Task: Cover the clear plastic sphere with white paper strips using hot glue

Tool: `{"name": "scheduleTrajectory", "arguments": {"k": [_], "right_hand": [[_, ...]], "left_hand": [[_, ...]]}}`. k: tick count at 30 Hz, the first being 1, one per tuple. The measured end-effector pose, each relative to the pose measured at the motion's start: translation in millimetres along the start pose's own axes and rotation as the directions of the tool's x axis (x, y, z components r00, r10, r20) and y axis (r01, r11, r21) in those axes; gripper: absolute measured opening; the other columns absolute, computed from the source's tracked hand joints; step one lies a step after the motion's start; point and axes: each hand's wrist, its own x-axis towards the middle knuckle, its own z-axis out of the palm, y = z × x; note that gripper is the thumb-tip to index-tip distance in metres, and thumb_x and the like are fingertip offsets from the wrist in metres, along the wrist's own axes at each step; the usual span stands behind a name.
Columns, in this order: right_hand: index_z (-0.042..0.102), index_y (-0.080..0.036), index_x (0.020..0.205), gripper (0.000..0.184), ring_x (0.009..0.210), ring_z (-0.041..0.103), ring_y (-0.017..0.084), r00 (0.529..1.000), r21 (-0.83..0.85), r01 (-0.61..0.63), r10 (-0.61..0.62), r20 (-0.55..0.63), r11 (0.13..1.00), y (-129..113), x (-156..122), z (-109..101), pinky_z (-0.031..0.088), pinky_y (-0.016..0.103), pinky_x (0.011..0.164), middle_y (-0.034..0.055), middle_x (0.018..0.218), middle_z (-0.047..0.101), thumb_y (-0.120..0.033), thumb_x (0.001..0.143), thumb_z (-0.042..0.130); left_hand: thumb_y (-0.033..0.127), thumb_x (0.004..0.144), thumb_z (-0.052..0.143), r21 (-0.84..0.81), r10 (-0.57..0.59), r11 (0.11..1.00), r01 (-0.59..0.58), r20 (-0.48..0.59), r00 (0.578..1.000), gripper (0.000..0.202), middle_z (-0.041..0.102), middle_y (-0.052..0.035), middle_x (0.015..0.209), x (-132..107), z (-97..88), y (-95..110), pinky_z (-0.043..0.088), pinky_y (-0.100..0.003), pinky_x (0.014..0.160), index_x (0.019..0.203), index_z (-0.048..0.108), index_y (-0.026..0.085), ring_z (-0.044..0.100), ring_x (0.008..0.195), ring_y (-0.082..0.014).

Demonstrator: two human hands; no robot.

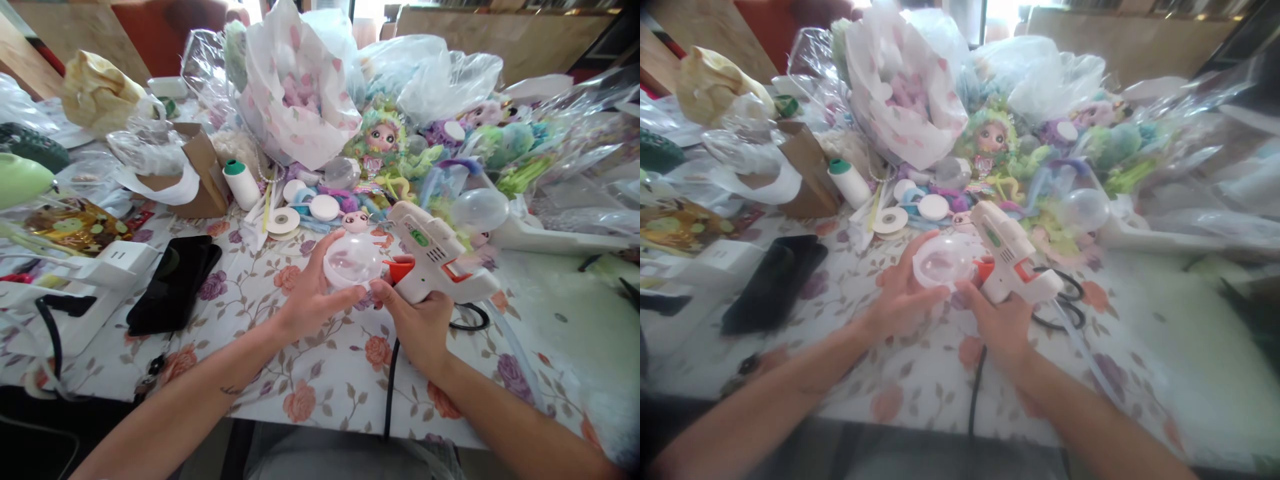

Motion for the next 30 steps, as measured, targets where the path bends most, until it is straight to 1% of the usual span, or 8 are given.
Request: {"name": "scheduleTrajectory", "arguments": {"k": [4,10,16,18,21,23,27,30], "right_hand": [[0.065,-0.020,0.086,0.029,0.053,0.060,0.017,1.000,-0.002,0.008,-0.008,0.003,1.000,1,0,-1,0.056,0.037,0.060,-0.0049,0.056,0.062,-0.036,0.067,0.079],[0.066,-0.020,0.080,0.025,0.060,0.062,0.018,1.000,0.004,-0.005,0.005,0.005,1.000,0,0,0,0.058,0.036,0.062,-0.0031,0.060,0.060,-0.036,0.067,0.079],[0.066,-0.019,0.096,0.039,0.052,0.057,0.014,0.996,0.132,-0.088,0.087,0.017,0.987,1,3,0,0.056,0.033,0.055,-0.0042,0.064,0.063,-0.038,0.066,0.081],[0.064,-0.019,0.098,0.040,0.051,0.056,0.013,0.994,0.188,-0.109,0.103,0.044,0.976,0,4,0,0.055,0.031,0.055,-0.0053,0.061,0.062,-0.037,0.066,0.081],[0.062,-0.019,0.097,0.039,0.051,0.056,0.012,0.991,0.255,-0.124,0.105,0.087,0.959,-1,4,0,0.054,0.029,0.053,-0.0060,0.059,0.062,-0.035,0.066,0.081],[0.062,-0.020,0.095,0.038,0.050,0.056,0.013,0.990,0.279,-0.131,0.110,0.087,0.951,-1,4,-1,0.053,0.029,0.051,-0.0060,0.060,0.063,-0.035,0.066,0.081],[0.064,-0.020,0.093,0.035,0.052,0.057,0.014,0.992,0.203,-0.123,0.115,0.048,0.972,1,3,-3,0.051,0.032,0.054,-0.0044,0.061,0.062,-0.038,0.068,0.079],[0.066,-0.018,0.092,0.034,0.054,0.057,0.016,0.996,0.125,-0.092,0.090,0.017,0.988,2,5,-4,0.051,0.034,0.057,-0.0029,0.059,0.062,-0.040,0.068,0.078]], "left_hand": [[0.032,0.082,0.075,-0.002,0.005,1.000,-0.005,0.011,1.000,0.073,0.057,-0.0080,0.139,-1,1.2,3,0.050,-0.040,0.101,0.144,0.036,0.030,0.058,0.124,-0.0298],[0.035,0.080,0.075,-0.001,-0.011,1.000,0.011,-0.012,1.000,0.072,0.054,-0.0081,0.142,1,1.2,4,0.047,-0.038,0.104,0.142,0.038,0.028,0.055,0.127,-0.0292],[0.038,0.079,0.075,-0.065,-0.076,0.996,0.068,-0.128,0.989,0.066,0.058,-0.0030,0.134,5,-3.9,1,0.041,-0.036,0.106,0.138,0.046,0.031,0.055,0.124,-0.0253],[0.037,0.078,0.076,-0.072,-0.095,0.994,0.084,-0.163,0.982,0.062,0.060,-0.0021,0.131,7,-5.8,2,0.042,-0.033,0.102,0.134,0.050,0.030,0.055,0.120,-0.0240],[0.034,0.079,0.074,-0.195,-0.175,0.971,0.140,-0.172,0.969,0.051,0.063,-0.0007,0.120,9,-6.5,4,0.048,-0.029,0.086,0.125,0.053,0.029,0.061,0.105,-0.0207],[0.028,0.079,0.073,-0.295,-0.228,0.939,0.178,-0.144,0.963,0.042,0.066,-0.0005,0.110,10,-5.6,7,0.049,-0.027,0.079,0.117,0.055,0.026,0.063,0.095,-0.0185],[0.026,0.084,0.067,-0.416,-0.232,0.891,0.183,-0.069,0.970,0.028,0.069,-0.0006,0.098,12,-4.8,6,0.049,-0.025,0.075,0.110,0.059,0.022,0.064,0.084,-0.0155],[0.027,0.083,0.067,-0.498,-0.342,0.820,0.283,-0.030,0.939,0.032,0.070,0.0013,0.081,14,-7.0,2,0.048,-0.023,0.066,0.115,0.062,0.021,0.064,0.071,-0.0137]]}}
